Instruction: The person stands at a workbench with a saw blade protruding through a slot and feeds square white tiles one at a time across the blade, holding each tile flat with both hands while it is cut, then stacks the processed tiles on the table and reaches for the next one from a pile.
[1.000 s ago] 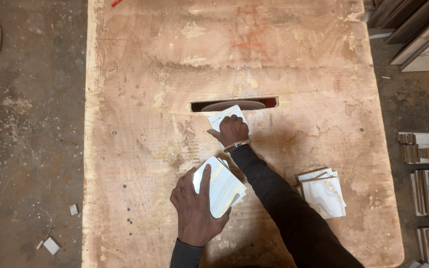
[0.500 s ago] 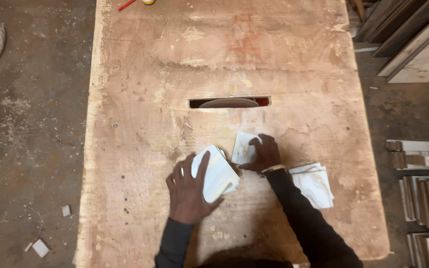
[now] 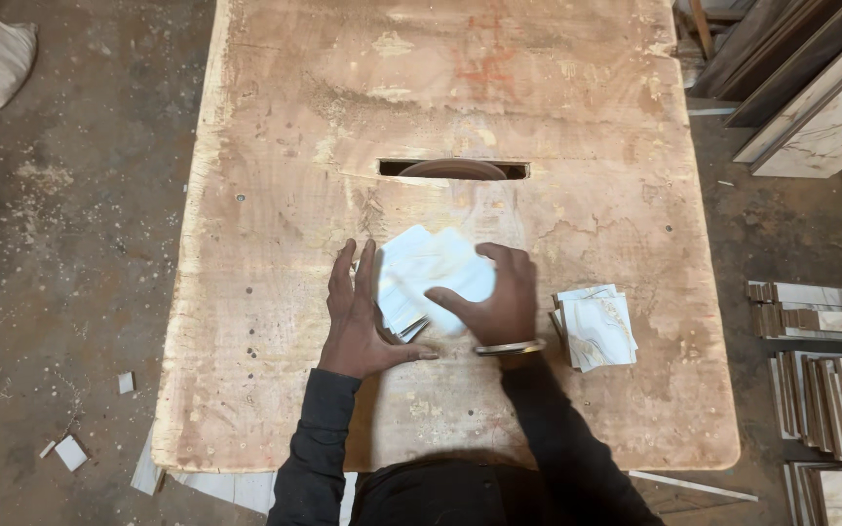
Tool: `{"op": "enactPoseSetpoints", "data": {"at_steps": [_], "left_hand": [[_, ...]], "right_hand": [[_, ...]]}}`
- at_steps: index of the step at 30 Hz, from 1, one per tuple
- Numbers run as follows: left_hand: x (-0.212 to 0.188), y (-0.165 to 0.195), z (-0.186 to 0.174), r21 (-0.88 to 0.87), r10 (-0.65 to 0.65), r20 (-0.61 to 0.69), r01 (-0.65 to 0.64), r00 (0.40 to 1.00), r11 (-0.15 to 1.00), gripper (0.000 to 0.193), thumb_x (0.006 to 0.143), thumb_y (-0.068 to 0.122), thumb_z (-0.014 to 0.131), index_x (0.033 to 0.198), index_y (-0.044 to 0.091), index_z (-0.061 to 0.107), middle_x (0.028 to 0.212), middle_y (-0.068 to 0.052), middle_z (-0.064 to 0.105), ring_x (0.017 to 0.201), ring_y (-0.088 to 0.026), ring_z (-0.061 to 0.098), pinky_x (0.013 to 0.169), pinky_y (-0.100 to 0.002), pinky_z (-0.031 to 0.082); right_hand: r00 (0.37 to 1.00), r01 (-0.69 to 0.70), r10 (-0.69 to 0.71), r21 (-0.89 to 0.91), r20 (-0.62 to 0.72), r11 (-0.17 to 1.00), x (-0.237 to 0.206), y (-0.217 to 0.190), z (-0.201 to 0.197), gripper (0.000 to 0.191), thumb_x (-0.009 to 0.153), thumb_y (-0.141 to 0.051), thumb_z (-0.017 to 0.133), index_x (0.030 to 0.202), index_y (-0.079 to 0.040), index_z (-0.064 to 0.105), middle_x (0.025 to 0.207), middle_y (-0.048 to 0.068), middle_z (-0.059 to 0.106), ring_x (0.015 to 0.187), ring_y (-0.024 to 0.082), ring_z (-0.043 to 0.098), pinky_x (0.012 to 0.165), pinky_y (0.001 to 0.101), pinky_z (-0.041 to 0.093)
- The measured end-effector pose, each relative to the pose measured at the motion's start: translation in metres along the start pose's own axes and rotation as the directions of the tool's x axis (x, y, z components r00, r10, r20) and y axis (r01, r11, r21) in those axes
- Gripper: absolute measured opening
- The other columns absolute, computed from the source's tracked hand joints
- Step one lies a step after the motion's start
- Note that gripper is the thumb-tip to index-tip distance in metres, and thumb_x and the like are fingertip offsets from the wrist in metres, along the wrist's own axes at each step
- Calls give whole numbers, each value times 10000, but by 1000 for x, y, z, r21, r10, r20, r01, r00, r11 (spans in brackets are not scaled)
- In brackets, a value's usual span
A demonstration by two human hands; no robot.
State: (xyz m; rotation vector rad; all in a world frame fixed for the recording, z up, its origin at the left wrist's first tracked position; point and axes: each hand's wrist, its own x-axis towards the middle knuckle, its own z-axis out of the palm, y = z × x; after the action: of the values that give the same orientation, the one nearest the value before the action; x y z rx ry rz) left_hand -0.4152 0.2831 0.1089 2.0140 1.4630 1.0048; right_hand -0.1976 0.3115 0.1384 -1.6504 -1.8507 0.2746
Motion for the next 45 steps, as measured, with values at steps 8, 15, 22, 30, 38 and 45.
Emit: {"op": "enactPoseSetpoints", "data": {"at_steps": [8, 15, 22, 30, 38, 45], "left_hand": [[14, 13, -1, 302, -231, 60, 203, 971, 932, 1546, 423, 765, 932, 1590, 136, 136, 1580, -350, 165, 1475, -527, 157, 1096, -727, 166], [27, 22, 2, 439, -186, 155, 102, 970, 893, 1523, 423, 671, 948, 1609, 149, 148, 1513, -289, 302, 1401, -472, 294, 1105, -681, 199], [22, 21, 6, 417, -135, 62, 98, 989, 904, 1354, 539, 691, 883, 1596, 159, 224, 1417, -253, 410, 1306, -453, 388, 1010, -660, 266], [32, 37, -2, 419, -204, 115, 138, 972, 897, 1413, 498, 848, 811, 1576, 125, 252, 1436, -298, 404, 1297, -457, 381, 995, -669, 246], [56, 21, -12, 365, -333, 228, 237, 915, 901, 1286, 629, 783, 782, 1535, -17, 344, 1177, -244, 671, 1088, -375, 648, 896, -519, 492], [59, 25, -15, 260, -449, 281, 383, 848, 887, 1087, 561, 714, 862, 1361, 31, 585, 1126, -215, 700, 1015, -356, 686, 805, -469, 568]], "right_hand": [[982, -178, 191, 364, 1, 914, -29, 25, 4, 557, 814, -265, 847, 1266, -46, 607, 1234, 140, 602, 1058, 261, 642, 862, 424, 609], [879, -422, 475, -402, 37, 813, -69, 192, -24, 1193, 638, -688, 890, 1514, -29, 421, 1392, 346, 450, 1251, 534, 471, 990, 696, 403], [969, -244, 241, -387, -57, 889, -98, 218, 2, 1211, 554, -751, 799, 1499, -70, 471, 1460, 377, 457, 1364, 521, 418, 1087, 670, 369], [947, 263, -216, -189, 236, 946, 13, 192, 95, 874, 659, -670, 833, 1355, -180, 633, 1489, 338, 453, 1373, 539, 419, 1094, 629, 309], [942, 330, -322, -82, 100, 940, 32, 187, 163, 762, 798, -553, 838, 1366, -96, 614, 1403, 240, 549, 1381, 497, 450, 1096, 591, 409], [950, 310, -286, -285, 123, 907, 51, 156, 175, 757, 803, -428, 770, 1407, -26, 553, 1393, 290, 508, 1320, 529, 463, 1019, 623, 423]]}}
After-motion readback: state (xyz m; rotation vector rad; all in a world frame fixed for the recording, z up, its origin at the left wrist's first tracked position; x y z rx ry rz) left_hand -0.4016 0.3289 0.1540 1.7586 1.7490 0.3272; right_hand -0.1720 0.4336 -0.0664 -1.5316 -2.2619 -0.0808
